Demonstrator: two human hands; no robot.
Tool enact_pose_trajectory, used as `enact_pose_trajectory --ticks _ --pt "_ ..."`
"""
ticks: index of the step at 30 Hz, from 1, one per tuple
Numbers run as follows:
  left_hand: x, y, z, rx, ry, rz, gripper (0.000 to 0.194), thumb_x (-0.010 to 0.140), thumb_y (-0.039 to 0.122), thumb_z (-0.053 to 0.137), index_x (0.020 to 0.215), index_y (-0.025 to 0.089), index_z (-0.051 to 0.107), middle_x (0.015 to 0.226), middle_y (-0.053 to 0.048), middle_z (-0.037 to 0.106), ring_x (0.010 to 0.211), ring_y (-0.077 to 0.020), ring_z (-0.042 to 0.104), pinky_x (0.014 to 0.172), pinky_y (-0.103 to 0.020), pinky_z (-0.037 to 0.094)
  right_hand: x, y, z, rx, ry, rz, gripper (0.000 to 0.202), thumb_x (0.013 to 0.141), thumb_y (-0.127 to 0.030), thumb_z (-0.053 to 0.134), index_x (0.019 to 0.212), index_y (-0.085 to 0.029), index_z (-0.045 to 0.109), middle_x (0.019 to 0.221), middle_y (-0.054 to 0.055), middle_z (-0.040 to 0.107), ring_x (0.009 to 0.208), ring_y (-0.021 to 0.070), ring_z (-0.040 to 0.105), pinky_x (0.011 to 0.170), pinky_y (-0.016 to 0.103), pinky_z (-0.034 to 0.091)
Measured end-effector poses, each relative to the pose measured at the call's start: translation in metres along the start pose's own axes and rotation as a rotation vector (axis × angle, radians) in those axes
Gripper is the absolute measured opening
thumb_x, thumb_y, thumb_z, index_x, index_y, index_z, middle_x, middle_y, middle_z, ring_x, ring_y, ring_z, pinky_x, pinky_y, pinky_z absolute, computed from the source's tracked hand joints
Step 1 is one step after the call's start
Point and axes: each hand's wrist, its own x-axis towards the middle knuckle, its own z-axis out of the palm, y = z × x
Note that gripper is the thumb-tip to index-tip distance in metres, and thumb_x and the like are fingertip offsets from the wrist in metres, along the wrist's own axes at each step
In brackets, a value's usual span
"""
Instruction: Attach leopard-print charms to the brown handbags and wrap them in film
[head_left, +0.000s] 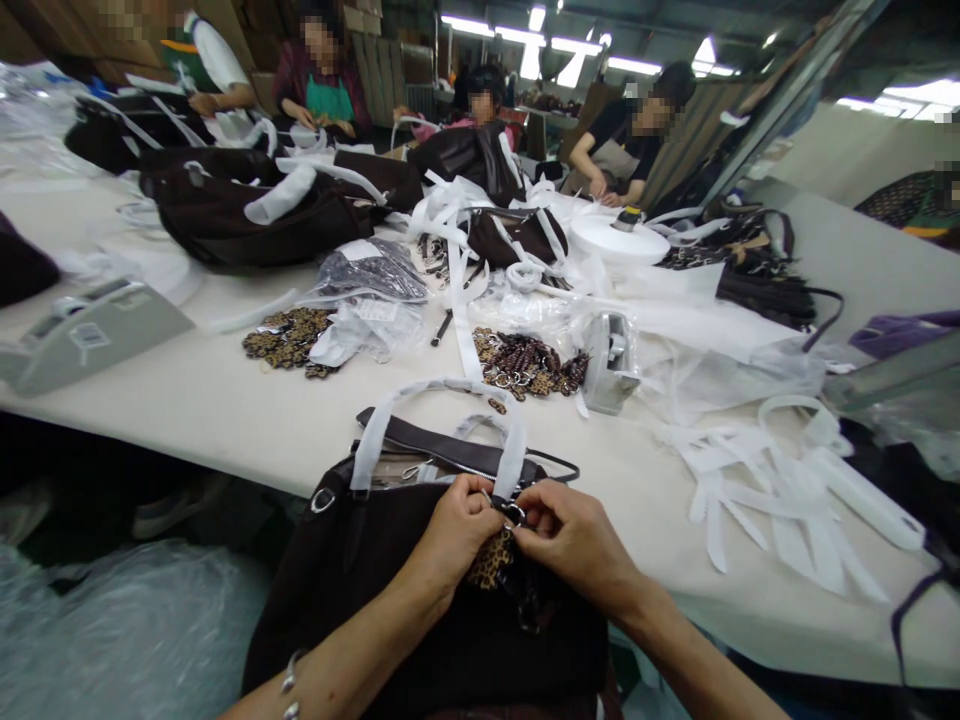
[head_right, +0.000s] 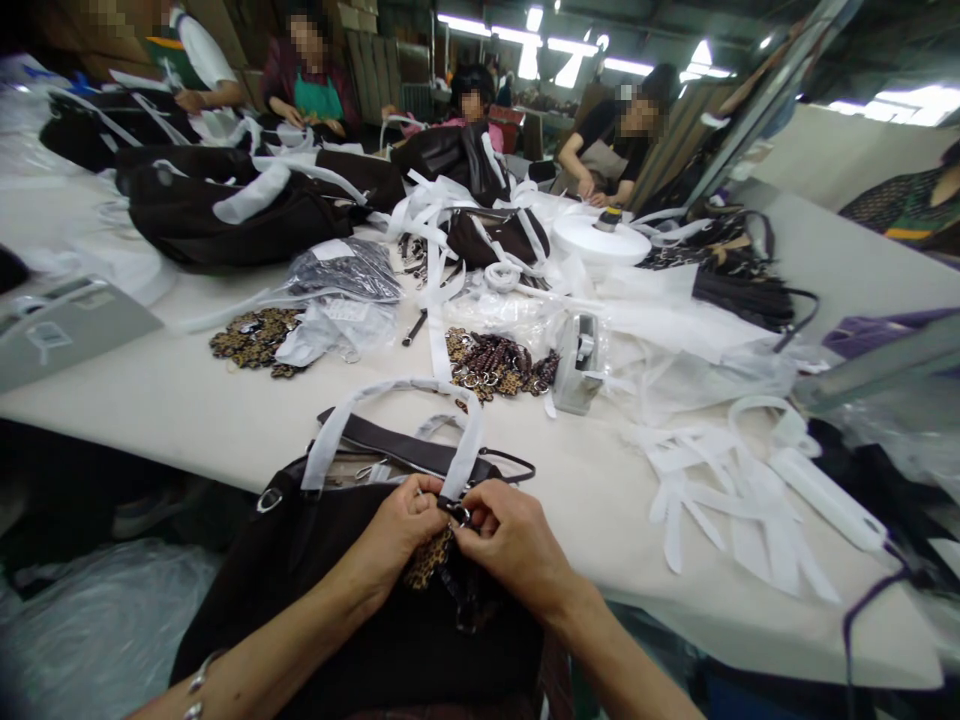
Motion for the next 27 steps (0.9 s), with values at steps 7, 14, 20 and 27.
enact_pose_trajectory --ticks 7,14,20,27 --pt "-0.021 -0.003 0.002 -0.136 0.056 -0.195 0.038 0.056 0.021 0.079 0.082 0.016 0.051 0.059 0.006 0.057 0.049 -0.0070 0.053 0.052 -0.020 0.043 0.009 0.000 -0.014 0.181 -0.284 -0.012 0.016 0.066 -0.008 0.061 0.078 -0.018 0.066 0.062 -0.005 0.057 0.054 0.0085 0.051 0.050 0.017 0.040" --pt "-0.032 -0.008 0.001 -0.197 0.010 -0.374 0.026 0.065 0.024 0.075 0.078 0.013 0.055 0.064 -0.005 0.067 0.053 -0.0119 0.063 0.054 -0.022 0.053 0.020 -0.009 -0.020 0.188 -0.464 -0.056 0.016 0.066 -0.008 0.063 0.078 -0.019 0.068 0.062 -0.006 0.058 0.054 0.0082 0.052 0.050 0.016 0.039" --pt "-0.039 -0.011 0.009 -0.271 0.087 -0.297 0.031 0.066 0.030 0.078 0.080 0.015 0.055 0.065 -0.003 0.068 0.050 -0.0118 0.064 0.049 -0.021 0.053 0.009 -0.013 -0.016 0.323 -0.449 0.076 0.012 0.071 -0.012 0.068 0.080 -0.020 0.070 0.062 -0.006 0.060 0.055 0.0084 0.052 0.049 0.016 0.040" --pt "-0.041 -0.007 0.009 -0.241 0.024 -0.329 0.028 0.070 0.036 0.071 0.082 0.013 0.059 0.065 -0.007 0.070 0.053 -0.0143 0.067 0.051 -0.022 0.055 -0.007 -0.006 -0.005 0.686 -0.438 0.404 0.021 0.074 -0.022 0.069 0.093 -0.018 0.061 0.071 -0.004 0.063 0.050 0.0085 0.058 0.043 0.017 0.048"
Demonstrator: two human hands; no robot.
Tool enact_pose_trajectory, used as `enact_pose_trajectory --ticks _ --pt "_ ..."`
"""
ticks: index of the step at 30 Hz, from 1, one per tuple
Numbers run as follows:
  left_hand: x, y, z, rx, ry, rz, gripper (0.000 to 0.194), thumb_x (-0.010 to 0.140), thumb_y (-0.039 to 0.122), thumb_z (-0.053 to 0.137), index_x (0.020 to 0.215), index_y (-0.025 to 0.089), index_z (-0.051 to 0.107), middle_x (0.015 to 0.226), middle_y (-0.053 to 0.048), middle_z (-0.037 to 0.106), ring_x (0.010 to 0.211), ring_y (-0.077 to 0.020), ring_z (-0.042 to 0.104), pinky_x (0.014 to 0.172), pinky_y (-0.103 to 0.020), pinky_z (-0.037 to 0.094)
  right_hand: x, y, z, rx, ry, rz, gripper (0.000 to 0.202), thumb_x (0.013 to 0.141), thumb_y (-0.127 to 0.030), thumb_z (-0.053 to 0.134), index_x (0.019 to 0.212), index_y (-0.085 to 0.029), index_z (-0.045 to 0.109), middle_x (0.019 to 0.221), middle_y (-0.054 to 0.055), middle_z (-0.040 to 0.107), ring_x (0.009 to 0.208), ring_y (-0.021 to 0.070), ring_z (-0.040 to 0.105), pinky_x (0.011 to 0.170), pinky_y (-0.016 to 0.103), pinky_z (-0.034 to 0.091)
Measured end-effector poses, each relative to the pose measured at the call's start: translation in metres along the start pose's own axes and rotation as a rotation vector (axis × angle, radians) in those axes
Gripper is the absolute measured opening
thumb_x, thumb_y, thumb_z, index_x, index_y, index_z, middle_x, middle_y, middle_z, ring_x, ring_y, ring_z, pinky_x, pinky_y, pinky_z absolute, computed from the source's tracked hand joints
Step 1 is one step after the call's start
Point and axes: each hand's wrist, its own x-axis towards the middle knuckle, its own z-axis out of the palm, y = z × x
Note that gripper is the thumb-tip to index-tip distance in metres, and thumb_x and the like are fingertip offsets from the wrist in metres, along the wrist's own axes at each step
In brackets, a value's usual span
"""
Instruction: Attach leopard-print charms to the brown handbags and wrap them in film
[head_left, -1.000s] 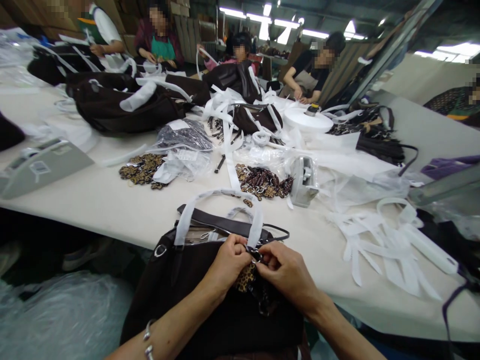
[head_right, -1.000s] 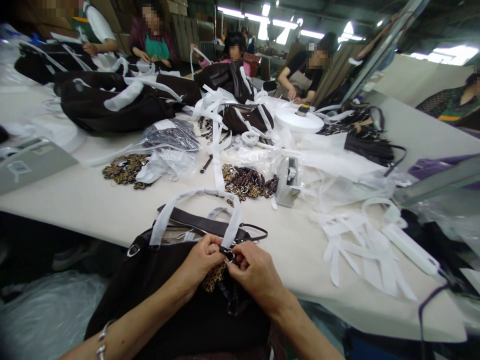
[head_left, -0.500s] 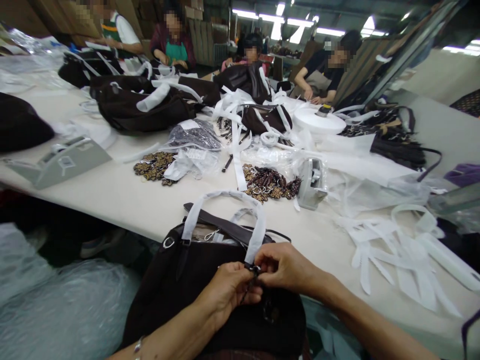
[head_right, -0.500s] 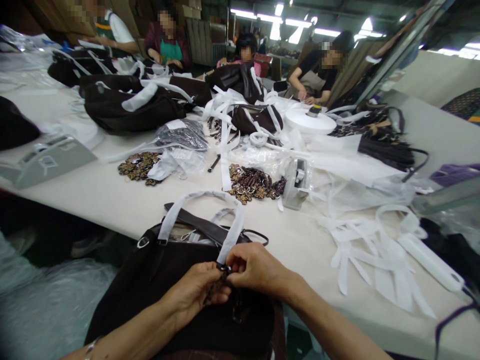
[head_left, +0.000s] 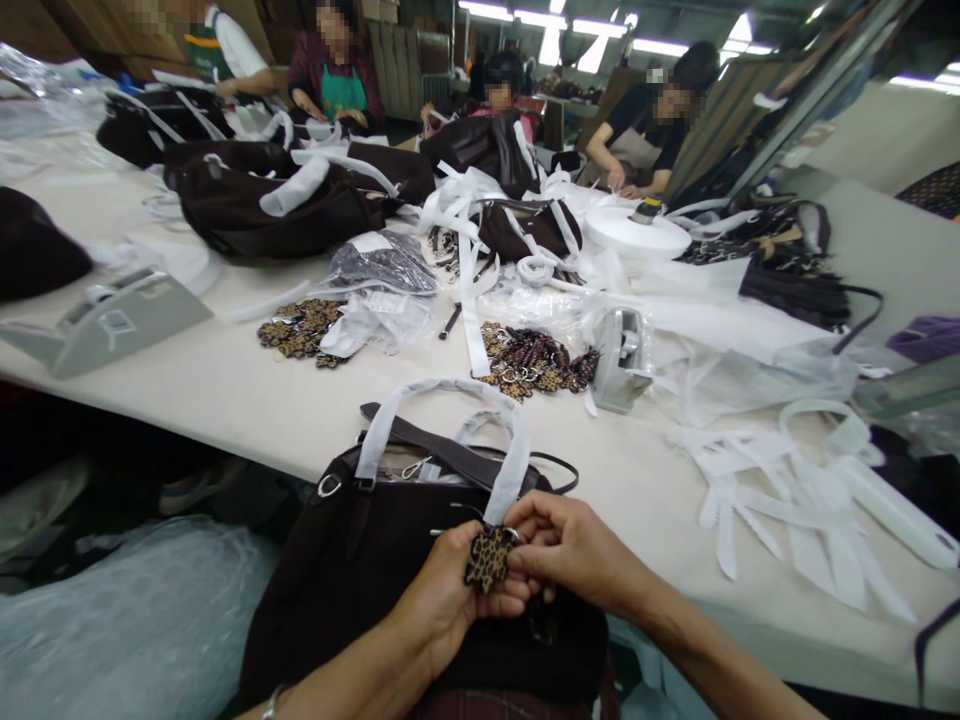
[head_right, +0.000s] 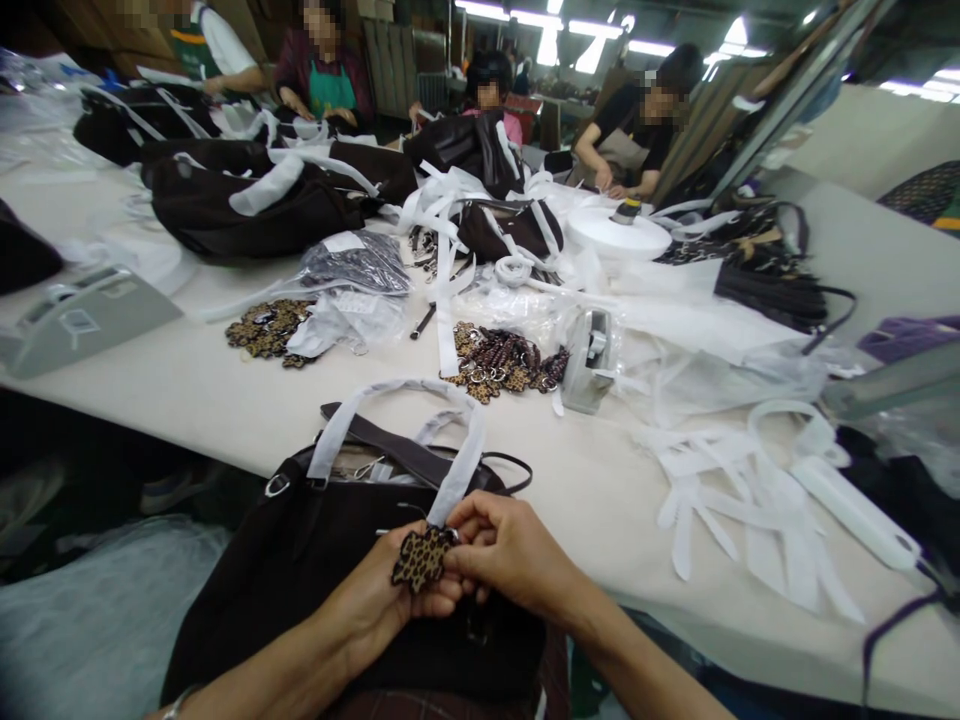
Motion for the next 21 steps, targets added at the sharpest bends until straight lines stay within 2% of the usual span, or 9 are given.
enact_pose_trajectory --ticks 3,5,8,11,16,18,21 --pt "0.002 0.007 -0.004 0.105 -0.063 -0.051 0.030 0.068 0.035 0.072 0.083 0.012 0.059 0.072 -0.010 0.073 0.058 -0.0137 0.068 0.053 -0.020 0.054 0.000 0.001 -0.003 -0.026 -0.031 -0.018 0.019 0.073 -0.020 0.070 0.089 -0.016 0.060 0.061 -0.006 0.061 0.048 0.0087 0.060 0.044 0.017 0.049" --pt "0.003 0.012 -0.006 0.219 -0.090 -0.029 0.032 0.065 0.034 0.075 0.081 0.013 0.056 0.071 -0.010 0.073 0.058 -0.0143 0.068 0.053 -0.020 0.053 -0.001 0.000 -0.004 -0.068 -0.031 -0.029 0.016 0.073 -0.020 0.070 0.085 -0.016 0.059 0.056 -0.006 0.061 0.047 0.0091 0.060 0.044 0.016 0.048" --pt "0.005 0.017 -0.006 0.350 -0.072 0.079 0.033 0.066 0.037 0.073 0.077 0.017 0.049 0.061 -0.006 0.070 0.052 -0.0161 0.066 0.050 -0.024 0.052 -0.004 -0.003 -0.003 -0.034 -0.008 0.022 0.014 0.077 -0.026 0.066 0.081 -0.016 0.057 0.055 -0.004 0.064 0.044 0.0096 0.060 0.041 0.016 0.047" --pt "0.006 0.019 -0.004 0.441 -0.093 0.167 0.030 0.072 0.041 0.067 0.077 0.018 0.049 0.060 -0.002 0.066 0.053 -0.0157 0.063 0.052 -0.025 0.049 -0.009 -0.004 -0.004 0.052 0.062 0.090 0.026 0.080 -0.040 0.065 0.085 -0.017 0.054 0.054 -0.003 0.064 0.040 0.0113 0.059 0.034 0.017 0.045" --pt "0.008 0.025 -0.005 0.776 -0.030 0.466 0.016 0.078 0.028 0.063 0.070 0.016 0.056 0.062 0.004 0.053 0.060 -0.0103 0.047 0.057 -0.022 0.036 -0.013 -0.002 -0.008 0.261 0.016 0.306 0.049 0.076 -0.063 0.064 0.079 -0.014 0.055 0.057 -0.002 0.062 0.040 0.0122 0.062 0.032 0.017 0.045" --pt "0.010 0.028 -0.006 0.827 -0.020 0.482 0.014 0.078 0.026 0.061 0.069 0.016 0.056 0.062 0.005 0.051 0.060 -0.0102 0.043 0.057 -0.022 0.033 -0.014 -0.001 -0.009 0.315 0.009 0.336 0.050 0.077 -0.063 0.063 0.083 -0.014 0.057 0.059 0.000 0.063 0.039 0.0112 0.060 0.032 0.017 0.045" --pt "0.016 0.025 -0.007 0.753 -0.079 0.411 0.015 0.076 0.027 0.061 0.070 0.016 0.055 0.061 0.005 0.049 0.058 -0.0102 0.041 0.056 -0.023 0.032 -0.015 0.001 -0.009 0.281 0.019 0.365 0.051 0.079 -0.065 0.060 0.084 -0.014 0.058 0.059 0.000 0.065 0.035 0.0109 0.058 0.030 0.017 0.044"
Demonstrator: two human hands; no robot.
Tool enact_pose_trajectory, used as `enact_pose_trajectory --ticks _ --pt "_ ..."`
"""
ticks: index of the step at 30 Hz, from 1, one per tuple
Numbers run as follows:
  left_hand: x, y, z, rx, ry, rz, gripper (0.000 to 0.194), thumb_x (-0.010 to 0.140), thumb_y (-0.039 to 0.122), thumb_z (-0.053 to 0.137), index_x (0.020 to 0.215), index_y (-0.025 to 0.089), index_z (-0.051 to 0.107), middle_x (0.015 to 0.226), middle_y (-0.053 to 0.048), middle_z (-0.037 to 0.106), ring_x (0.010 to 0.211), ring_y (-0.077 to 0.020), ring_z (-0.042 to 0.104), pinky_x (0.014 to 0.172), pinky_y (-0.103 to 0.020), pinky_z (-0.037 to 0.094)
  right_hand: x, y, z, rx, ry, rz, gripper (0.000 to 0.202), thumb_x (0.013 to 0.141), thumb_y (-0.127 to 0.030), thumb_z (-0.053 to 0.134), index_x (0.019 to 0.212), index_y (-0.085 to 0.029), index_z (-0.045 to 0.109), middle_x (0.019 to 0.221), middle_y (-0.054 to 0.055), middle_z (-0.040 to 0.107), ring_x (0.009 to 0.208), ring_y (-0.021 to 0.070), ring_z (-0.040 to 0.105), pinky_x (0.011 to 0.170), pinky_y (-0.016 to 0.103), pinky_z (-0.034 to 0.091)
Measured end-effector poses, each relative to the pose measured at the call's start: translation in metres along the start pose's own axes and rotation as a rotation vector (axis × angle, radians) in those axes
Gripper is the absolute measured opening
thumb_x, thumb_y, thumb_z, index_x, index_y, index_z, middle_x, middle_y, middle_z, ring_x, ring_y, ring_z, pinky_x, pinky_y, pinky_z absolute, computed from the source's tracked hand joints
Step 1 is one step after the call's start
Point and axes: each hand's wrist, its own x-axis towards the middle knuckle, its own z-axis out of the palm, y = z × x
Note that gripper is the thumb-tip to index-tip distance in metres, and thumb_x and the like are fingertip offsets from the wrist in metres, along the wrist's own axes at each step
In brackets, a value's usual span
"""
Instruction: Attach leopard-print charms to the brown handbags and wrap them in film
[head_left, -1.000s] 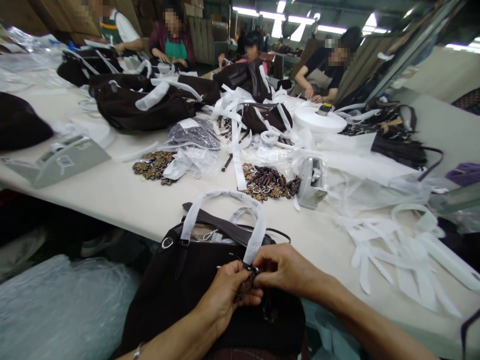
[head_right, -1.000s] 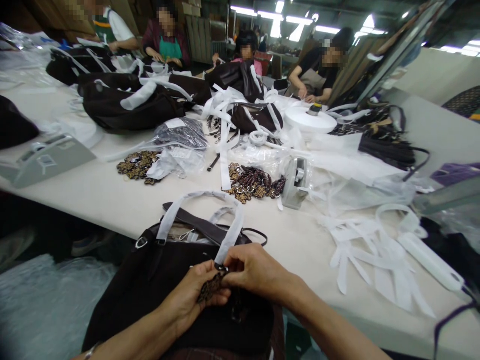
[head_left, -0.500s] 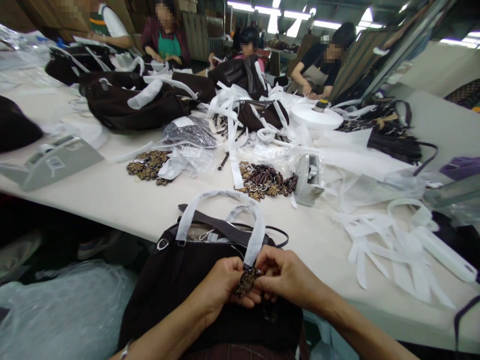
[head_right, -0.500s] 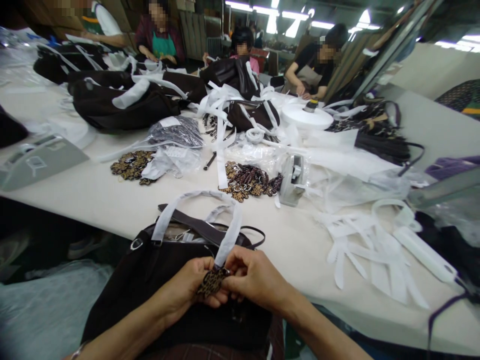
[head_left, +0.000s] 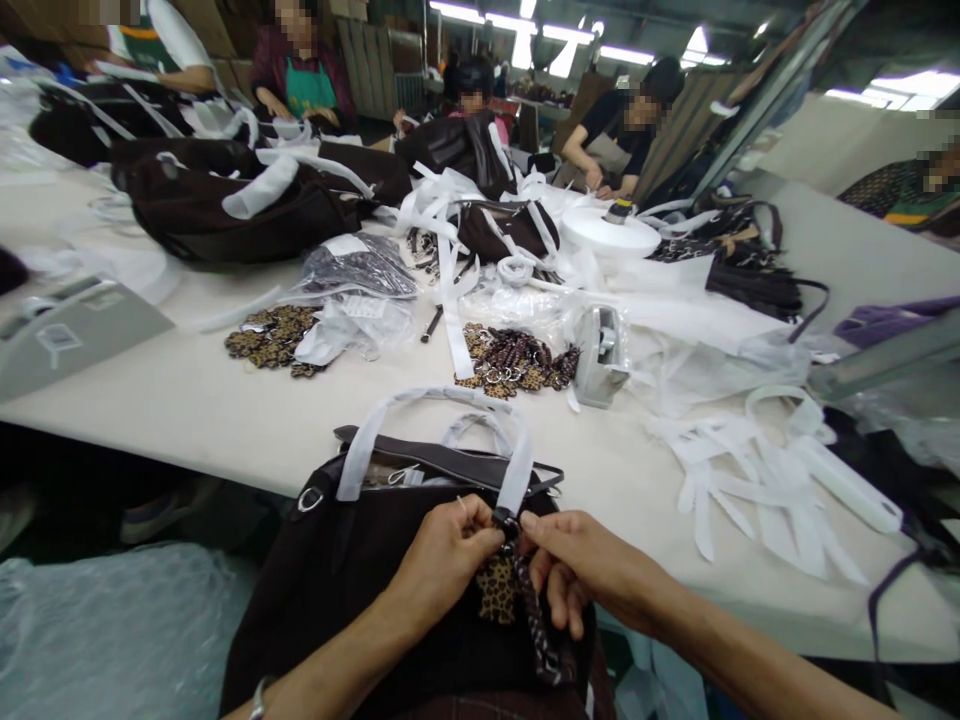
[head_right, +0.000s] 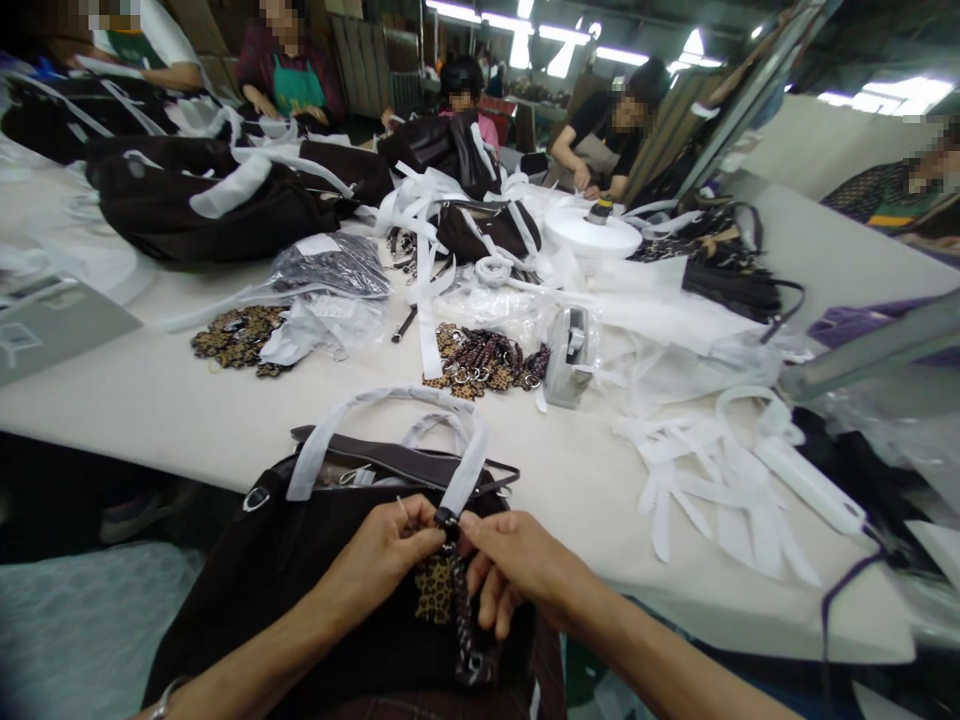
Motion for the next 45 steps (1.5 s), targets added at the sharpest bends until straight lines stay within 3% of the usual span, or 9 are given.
enact_pose_trajectory --ticks 6,10,15,24,28,31,33,39,45 --pt "-0.001 -0.009 0.008 -0.240 -0.047 -0.061 0.030 0.073 0.041 0.068 0.072 0.015 0.052 0.061 0.005 0.047 0.057 -0.0094 0.039 0.056 -0.023 0.030 -0.001 0.004 0.007 0.048 -0.113 0.057 0.059 0.089 -0.064 0.047 0.077 -0.010 0.065 0.057 0.002 0.065 0.026 0.0041 0.047 0.025 0.012 0.035" --pt "-0.003 0.001 0.002 -0.022 -0.033 0.032 0.017 0.078 0.031 0.062 0.072 0.015 0.059 0.065 0.004 0.053 0.062 -0.0112 0.045 0.060 -0.023 0.033 0.003 0.005 0.003 0.266 -0.155 0.145 0.055 0.092 -0.061 0.045 0.088 -0.009 0.064 0.074 0.007 0.072 0.027 0.0030 0.044 0.025 0.014 0.035" --pt "0.005 0.011 -0.006 0.115 -0.057 0.047 0.014 0.076 0.026 0.061 0.068 0.016 0.058 0.061 0.005 0.052 0.061 -0.0114 0.045 0.059 -0.022 0.033 0.007 0.009 -0.003 0.463 -0.172 0.265 0.046 0.099 -0.052 0.038 0.094 -0.012 0.060 0.068 0.006 0.071 0.026 0.0009 0.033 0.026 0.011 0.026" --pt "0.019 0.005 -0.009 0.272 -0.103 0.073 0.013 0.074 0.026 0.062 0.066 0.016 0.060 0.060 0.005 0.054 0.059 -0.0109 0.045 0.056 -0.022 0.031 0.013 0.020 0.003 0.578 -0.073 0.172 0.041 0.096 -0.048 0.047 0.088 -0.011 0.063 0.057 0.002 0.067 0.024 -0.0011 0.022 0.025 0.011 0.016" --pt "0.020 0.009 -0.008 0.346 -0.078 0.106 0.013 0.074 0.025 0.062 0.065 0.016 0.061 0.060 0.004 0.056 0.059 -0.0117 0.048 0.057 -0.022 0.031 0.017 0.024 0.003 0.643 -0.083 0.198 0.044 0.094 -0.048 0.051 0.073 -0.011 0.062 0.046 -0.002 0.060 0.023 -0.0013 0.019 0.025 0.011 0.013" --pt "0.021 0.014 -0.009 0.378 -0.059 0.127 0.014 0.074 0.026 0.061 0.065 0.017 0.062 0.061 0.002 0.058 0.059 -0.0126 0.049 0.057 -0.023 0.030 0.020 0.028 0.004 0.661 -0.052 0.125 0.049 0.086 -0.051 0.062 0.059 -0.011 0.058 0.037 -0.005 0.051 0.022 -0.0016 0.018 0.025 0.011 0.013" --pt "0.022 0.017 -0.010 0.368 -0.083 0.133 0.013 0.075 0.026 0.061 0.065 0.017 0.062 0.061 0.003 0.057 0.059 -0.0124 0.048 0.057 -0.023 0.030 0.022 0.031 0.004 0.709 -0.043 0.091 0.046 0.081 -0.050 0.069 0.058 -0.011 0.058 0.038 -0.006 0.052 0.023 -0.0018 0.020 0.025 0.011 0.013" --pt "0.023 0.012 -0.011 0.173 -0.194 0.093 0.011 0.077 0.025 0.058 0.074 0.016 0.062 0.066 0.003 0.059 0.063 -0.0128 0.050 0.060 -0.022 0.035 0.024 0.047 0.001 0.915 -0.221 0.100 0.032 0.077 -0.039 0.077 0.069 -0.013 0.062 0.052 -0.006 0.063 0.026 -0.0034 0.019 0.029 0.009 0.016" --pt "0.016 0.006 -0.011 0.122 -0.212 0.076 0.012 0.079 0.025 0.060 0.075 0.015 0.064 0.068 0.002 0.061 0.064 -0.0125 0.051 0.064 -0.022 0.038 0.019 0.055 0.003 0.952 -0.450 0.113 0.034 0.077 -0.039 0.077 0.065 -0.011 0.062 0.042 -0.008 0.054 0.026 -0.0026 0.019 0.028 0.009 0.015"
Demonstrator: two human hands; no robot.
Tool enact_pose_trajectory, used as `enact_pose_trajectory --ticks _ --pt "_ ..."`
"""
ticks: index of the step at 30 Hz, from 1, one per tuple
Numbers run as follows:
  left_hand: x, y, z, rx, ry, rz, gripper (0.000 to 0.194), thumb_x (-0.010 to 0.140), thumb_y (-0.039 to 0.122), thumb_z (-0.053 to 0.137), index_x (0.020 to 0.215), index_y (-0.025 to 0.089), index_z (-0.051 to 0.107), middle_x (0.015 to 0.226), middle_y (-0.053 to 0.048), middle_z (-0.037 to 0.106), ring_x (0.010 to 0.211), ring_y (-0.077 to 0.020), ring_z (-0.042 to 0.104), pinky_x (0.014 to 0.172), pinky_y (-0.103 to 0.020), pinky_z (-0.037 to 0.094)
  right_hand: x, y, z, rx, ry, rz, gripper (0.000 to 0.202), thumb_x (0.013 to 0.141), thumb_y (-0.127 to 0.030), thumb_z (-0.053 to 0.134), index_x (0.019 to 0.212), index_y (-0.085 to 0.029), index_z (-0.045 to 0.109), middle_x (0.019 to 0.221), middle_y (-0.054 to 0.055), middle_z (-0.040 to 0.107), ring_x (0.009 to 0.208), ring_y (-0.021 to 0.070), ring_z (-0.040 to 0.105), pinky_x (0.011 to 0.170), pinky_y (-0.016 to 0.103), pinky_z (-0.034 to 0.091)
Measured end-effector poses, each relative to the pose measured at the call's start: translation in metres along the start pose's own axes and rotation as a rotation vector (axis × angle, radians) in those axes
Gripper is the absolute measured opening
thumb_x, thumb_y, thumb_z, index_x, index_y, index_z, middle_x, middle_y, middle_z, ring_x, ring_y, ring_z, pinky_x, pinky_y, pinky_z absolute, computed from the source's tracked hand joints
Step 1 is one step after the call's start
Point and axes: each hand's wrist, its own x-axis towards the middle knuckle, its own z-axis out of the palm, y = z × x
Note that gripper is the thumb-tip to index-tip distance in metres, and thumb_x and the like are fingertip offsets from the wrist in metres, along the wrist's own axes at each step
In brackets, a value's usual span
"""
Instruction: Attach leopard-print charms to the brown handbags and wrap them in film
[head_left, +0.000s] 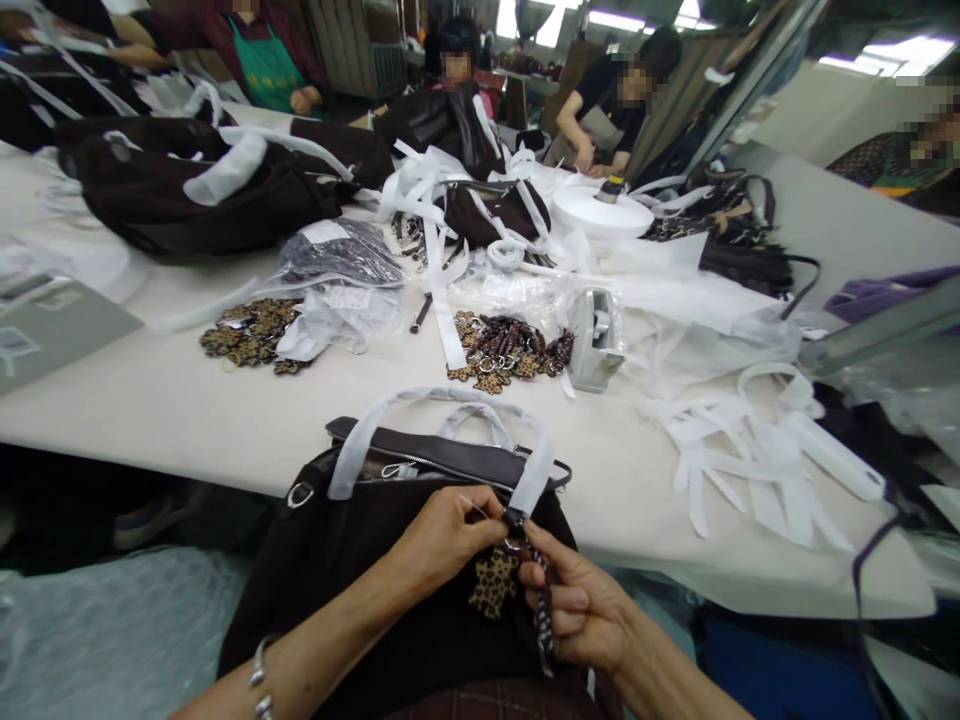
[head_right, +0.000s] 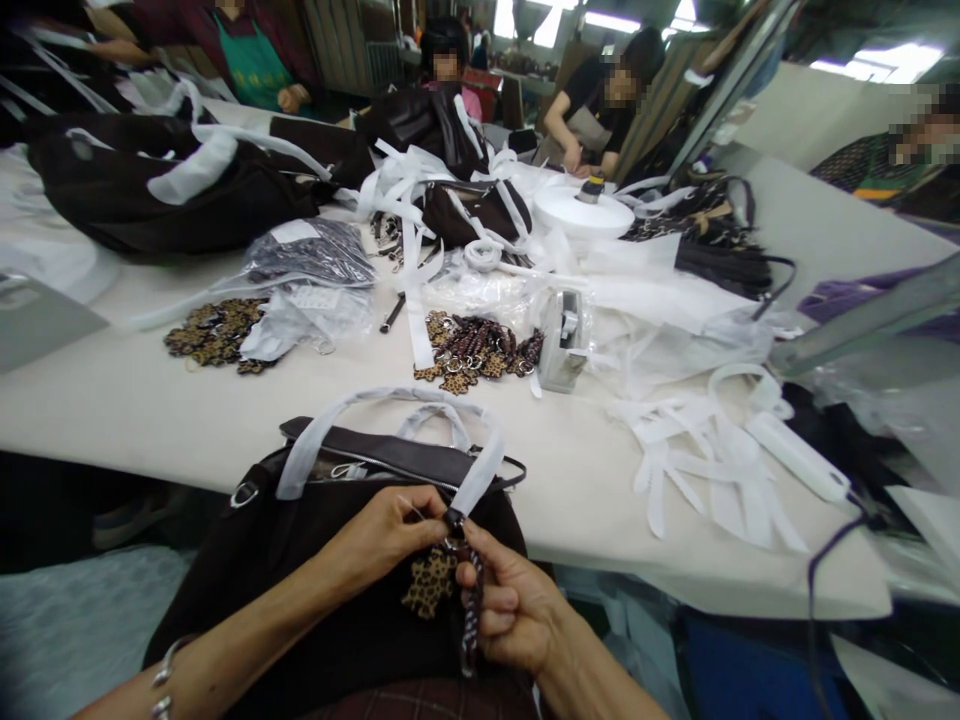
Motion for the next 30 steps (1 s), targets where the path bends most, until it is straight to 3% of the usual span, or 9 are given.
enact_pose_trajectory --ticks 4,7,13,18,24,30 --pt "-0.002 0.002 -0.001 0.161 0.036 0.049 0.013 0.079 0.025 0.061 0.071 0.016 0.066 0.067 0.002 0.064 0.066 -0.0131 0.054 0.064 -0.022 0.037 0.001 0.005 0.001 -0.054 0.035 -0.014 0.036 0.084 -0.041 0.070 0.064 -0.012 0.062 0.036 -0.009 0.047 0.024 -0.0018 0.017 0.028 0.009 0.014" --pt "-0.002 0.006 -0.002 0.312 0.034 0.079 0.015 0.082 0.025 0.058 0.074 0.018 0.069 0.070 0.001 0.067 0.066 -0.0142 0.056 0.065 -0.023 0.037 0.006 0.010 0.001 -0.074 0.069 -0.105 0.043 0.080 -0.047 0.072 0.058 -0.012 0.059 0.030 -0.010 0.040 0.023 -0.0012 0.017 0.027 0.010 0.016" --pt "-0.001 0.023 -0.013 0.415 -0.109 0.106 0.024 0.086 0.021 0.048 0.075 0.018 0.069 0.072 -0.001 0.068 0.067 -0.0153 0.058 0.065 -0.023 0.038 0.012 0.021 0.004 0.025 0.159 -0.290 0.034 0.068 -0.038 0.084 0.070 -0.014 0.060 0.048 -0.009 0.059 0.026 -0.0037 0.021 0.027 0.010 0.015" --pt "-0.001 0.027 -0.019 0.363 -0.125 0.036 0.024 0.085 0.026 0.049 0.077 0.015 0.069 0.066 0.001 0.061 0.060 -0.0130 0.048 0.056 -0.022 0.033 0.010 0.024 0.006 -0.028 0.195 -0.351 0.035 0.065 -0.036 0.086 0.073 -0.013 0.061 0.050 -0.008 0.061 0.025 -0.0045 0.021 0.027 0.010 0.013" --pt "-0.002 0.016 -0.016 0.138 -0.138 -0.110 0.035 0.087 0.044 0.049 0.080 0.014 0.065 0.062 0.005 0.049 0.056 -0.0104 0.038 0.053 -0.022 0.030 0.008 0.022 0.009 -0.099 0.238 -0.350 0.035 0.063 -0.032 0.087 0.065 -0.011 0.059 0.051 -0.006 0.061 0.025 -0.0049 0.022 0.026 0.011 0.013" --pt "-0.006 0.015 -0.010 0.154 -0.073 -0.082 0.034 0.088 0.043 0.049 0.079 0.014 0.065 0.067 0.002 0.056 0.060 -0.0120 0.046 0.056 -0.022 0.034 0.007 0.022 0.018 -0.248 0.317 -0.417 0.035 0.066 -0.034 0.084 0.067 -0.012 0.057 0.054 -0.005 0.062 0.028 -0.0047 0.020 0.028 0.011 0.013"
